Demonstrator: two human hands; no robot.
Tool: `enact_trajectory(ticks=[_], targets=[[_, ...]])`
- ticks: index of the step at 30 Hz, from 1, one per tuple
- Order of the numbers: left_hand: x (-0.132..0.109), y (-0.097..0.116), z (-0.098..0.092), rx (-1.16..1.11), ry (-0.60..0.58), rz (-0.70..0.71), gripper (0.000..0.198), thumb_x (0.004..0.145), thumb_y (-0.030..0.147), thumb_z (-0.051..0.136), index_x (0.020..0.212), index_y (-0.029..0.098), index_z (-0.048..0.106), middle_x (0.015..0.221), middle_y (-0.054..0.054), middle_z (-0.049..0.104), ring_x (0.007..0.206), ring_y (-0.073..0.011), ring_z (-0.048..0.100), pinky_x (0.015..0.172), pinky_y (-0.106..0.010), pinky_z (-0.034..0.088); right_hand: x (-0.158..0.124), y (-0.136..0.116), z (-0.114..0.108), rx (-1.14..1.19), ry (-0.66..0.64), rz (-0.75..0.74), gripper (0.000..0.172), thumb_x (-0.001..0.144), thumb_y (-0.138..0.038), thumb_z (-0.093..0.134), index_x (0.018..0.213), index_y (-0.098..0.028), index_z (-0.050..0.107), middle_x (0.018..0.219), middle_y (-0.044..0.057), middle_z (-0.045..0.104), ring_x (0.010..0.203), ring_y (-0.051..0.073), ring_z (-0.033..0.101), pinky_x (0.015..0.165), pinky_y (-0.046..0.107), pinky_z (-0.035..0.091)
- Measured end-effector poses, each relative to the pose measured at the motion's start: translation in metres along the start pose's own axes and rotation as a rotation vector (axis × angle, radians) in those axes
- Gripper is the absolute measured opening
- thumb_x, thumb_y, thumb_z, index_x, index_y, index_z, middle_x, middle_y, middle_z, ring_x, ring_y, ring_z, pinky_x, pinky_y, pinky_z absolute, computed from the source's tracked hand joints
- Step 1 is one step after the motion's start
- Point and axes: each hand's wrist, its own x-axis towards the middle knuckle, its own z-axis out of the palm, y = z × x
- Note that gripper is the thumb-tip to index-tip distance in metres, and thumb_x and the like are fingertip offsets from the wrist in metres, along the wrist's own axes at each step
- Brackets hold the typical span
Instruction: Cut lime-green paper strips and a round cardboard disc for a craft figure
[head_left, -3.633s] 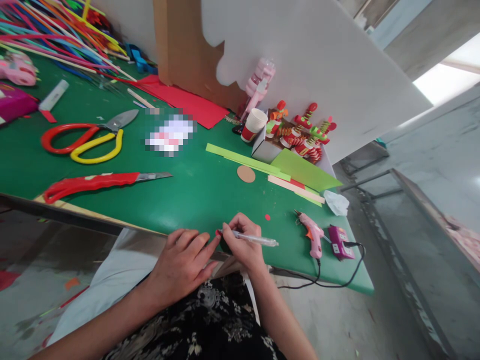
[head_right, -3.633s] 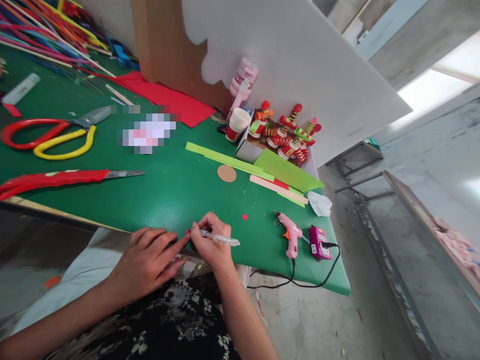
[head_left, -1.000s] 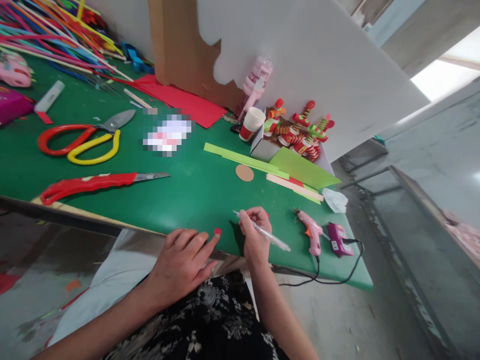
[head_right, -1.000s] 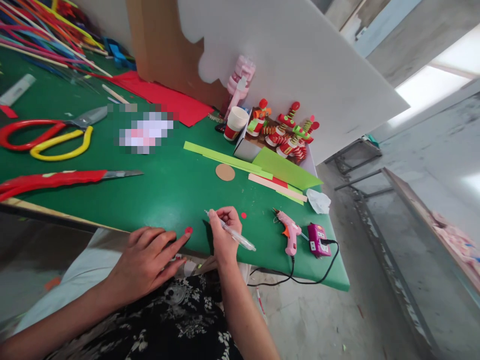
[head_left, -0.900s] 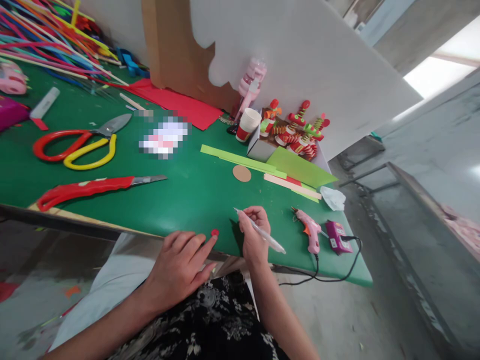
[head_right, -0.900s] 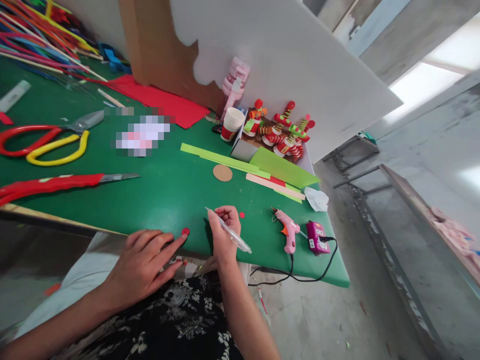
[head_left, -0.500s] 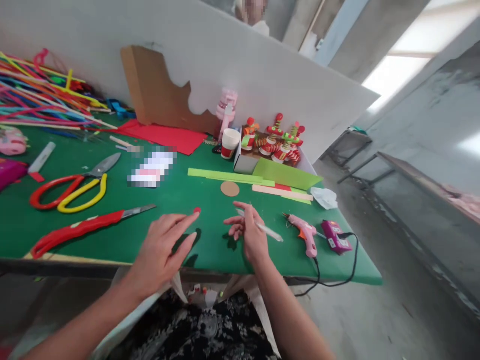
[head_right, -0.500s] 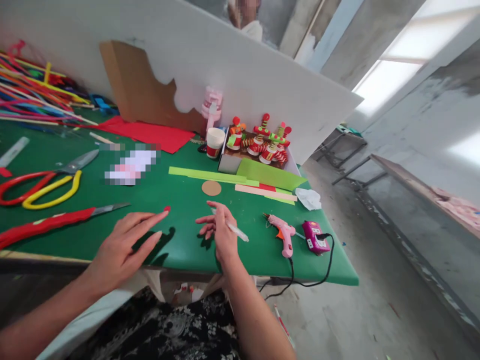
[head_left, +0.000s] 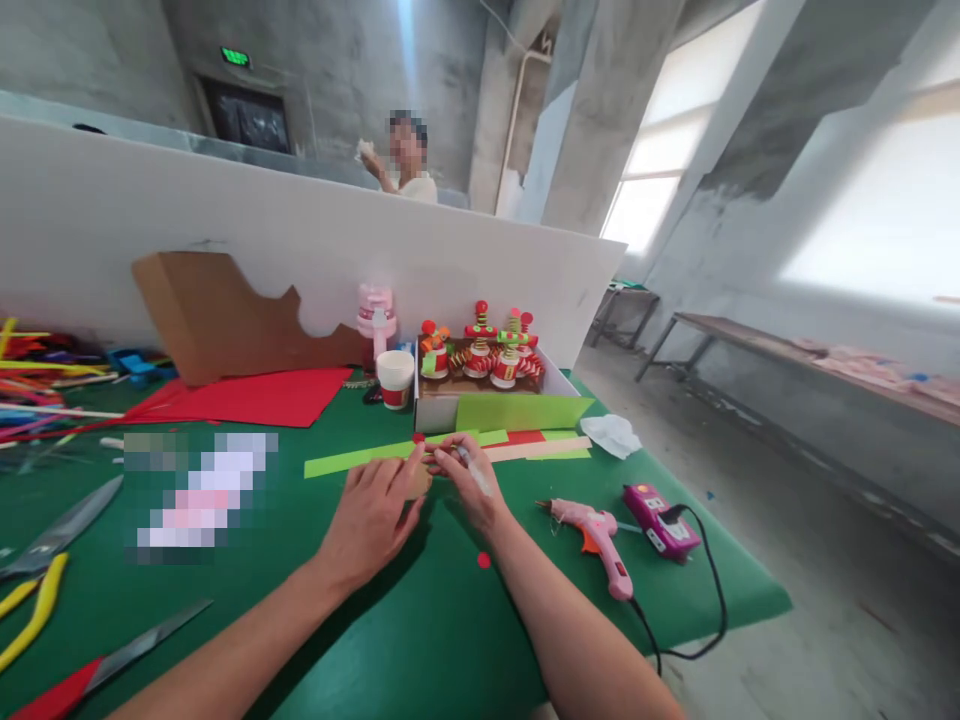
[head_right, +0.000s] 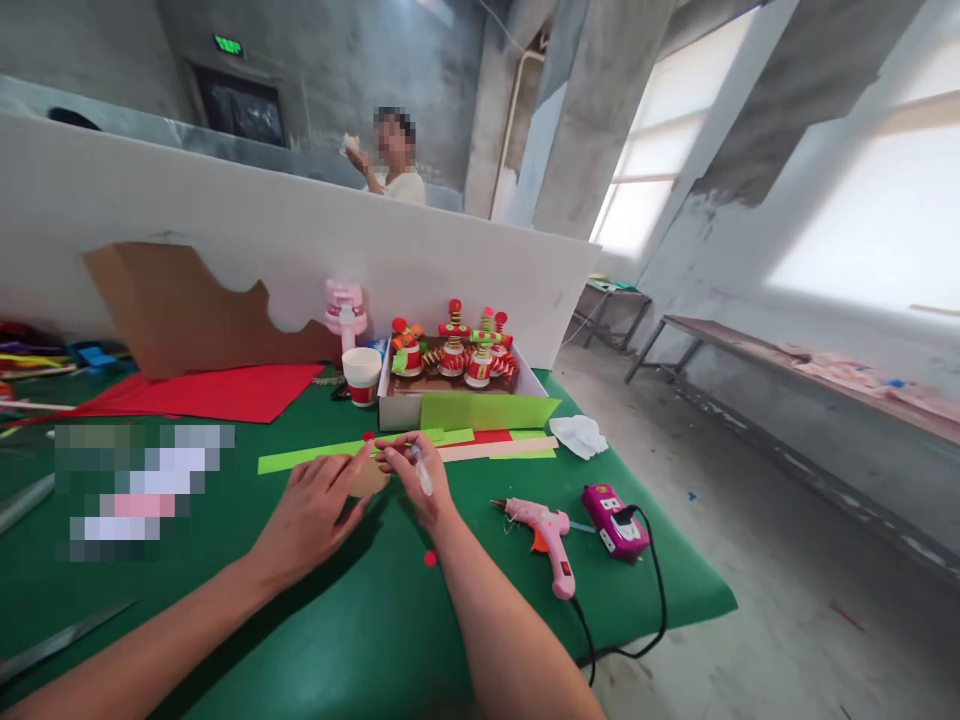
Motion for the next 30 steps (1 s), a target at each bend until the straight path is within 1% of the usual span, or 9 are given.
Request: enact_trajectory(ticks=[4,8,11,14,16,22,25,28,30], targets=[[-0.0064,0.0031,-0.0021,0.032,0.014,0.088,0.065,0.096,0.025,0.046,0.156,0.011,0.024,0.103,-0.011,0.065,0.094,-0.0263,0.057,0.083,-0.038,0.04,-0.0002,0.0038,0.0016,0.13,0.025,0.078,0.044,0.06,-0.043,0.088,0.08,-0.022,0.055,0.08,0.0,0.074,0.069,0.014,0.07,0.077,0.03,0.057],[-0.0075,0.0029,-0.0048,0.05,0.002,0.098,0.064,0.095,0.026,0.047,0.154,0.009,0.028,0.108,-0.013,0.066,0.094,-0.0268,0.058,0.084,-0.039,0.04,0.0002,0.006,0.0043,0.194,0.021,0.124,0.044,0.059,-0.04,0.089,0.08,-0.022,0.054,0.073,-0.003,0.071,0.064,0.013,0.069,0.074,0.028,0.057],[-0.0083,0.002,-0.0047,0.071,-0.011,0.106,0.06,0.095,0.025,0.048,0.151,0.008,0.034,0.108,-0.014,0.067,0.094,-0.0271,0.057,0.085,-0.039,0.039,-0.0016,0.0065,0.0048,0.196,0.024,0.099,0.044,0.06,-0.038,0.089,0.082,-0.022,0.054,0.074,-0.003,0.071,0.066,0.013,0.069,0.075,0.029,0.057],[-0.0096,0.001,-0.0041,0.088,-0.012,0.109,0.053,0.095,0.026,0.048,0.143,0.005,0.043,0.107,-0.015,0.067,0.094,-0.0269,0.057,0.085,-0.039,0.039,-0.0032,0.006,0.005,0.194,0.024,0.092,0.044,0.061,-0.037,0.088,0.084,-0.022,0.054,0.079,-0.001,0.074,0.069,0.013,0.07,0.077,0.029,0.057],[-0.0102,0.0005,-0.0039,0.09,-0.015,0.113,0.049,0.095,0.027,0.048,0.139,0.005,0.048,0.108,-0.015,0.067,0.094,-0.0267,0.057,0.085,-0.039,0.039,-0.0038,0.0054,0.0056,0.186,0.023,0.096,0.044,0.06,-0.036,0.088,0.084,-0.022,0.054,0.079,0.0,0.074,0.069,0.013,0.07,0.078,0.03,0.057],[-0.0108,0.0001,-0.0043,0.086,-0.007,0.126,0.048,0.094,0.027,0.048,0.136,0.004,0.05,0.109,-0.016,0.068,0.095,-0.0272,0.058,0.085,-0.04,0.04,-0.0063,0.0032,0.0094,0.174,0.033,0.109,0.042,0.057,-0.033,0.088,0.082,-0.023,0.055,0.07,-0.004,0.071,0.065,0.014,0.068,0.075,0.03,0.057],[-0.0112,0.0018,-0.0042,0.077,-0.006,0.122,0.047,0.094,0.027,0.049,0.135,0.004,0.051,0.108,-0.016,0.068,0.095,-0.0272,0.058,0.085,-0.04,0.041,-0.0071,0.0031,0.0093,0.156,0.029,0.123,0.041,0.056,-0.031,0.088,0.08,-0.024,0.055,0.07,-0.003,0.071,0.064,0.014,0.067,0.074,0.031,0.057],[-0.0113,0.0028,-0.0054,0.02,-0.004,0.119,0.045,0.094,0.027,0.049,0.135,0.007,0.053,0.106,-0.014,0.07,0.093,-0.0267,0.059,0.084,-0.04,0.042,-0.0053,0.0053,0.0067,0.134,0.044,0.127,0.041,0.057,-0.034,0.087,0.078,-0.024,0.054,0.066,-0.004,0.068,0.061,0.013,0.065,0.072,0.03,0.056],[-0.0103,0.0003,-0.0079,-0.104,-0.009,0.064,0.043,0.095,0.03,0.048,0.132,0.012,0.057,0.103,-0.011,0.071,0.093,-0.0258,0.059,0.084,-0.04,0.043,-0.0033,0.0068,0.004,0.095,0.059,0.118,0.04,0.058,-0.036,0.085,0.079,-0.023,0.053,0.064,-0.005,0.066,0.06,0.013,0.064,0.071,0.03,0.055]])
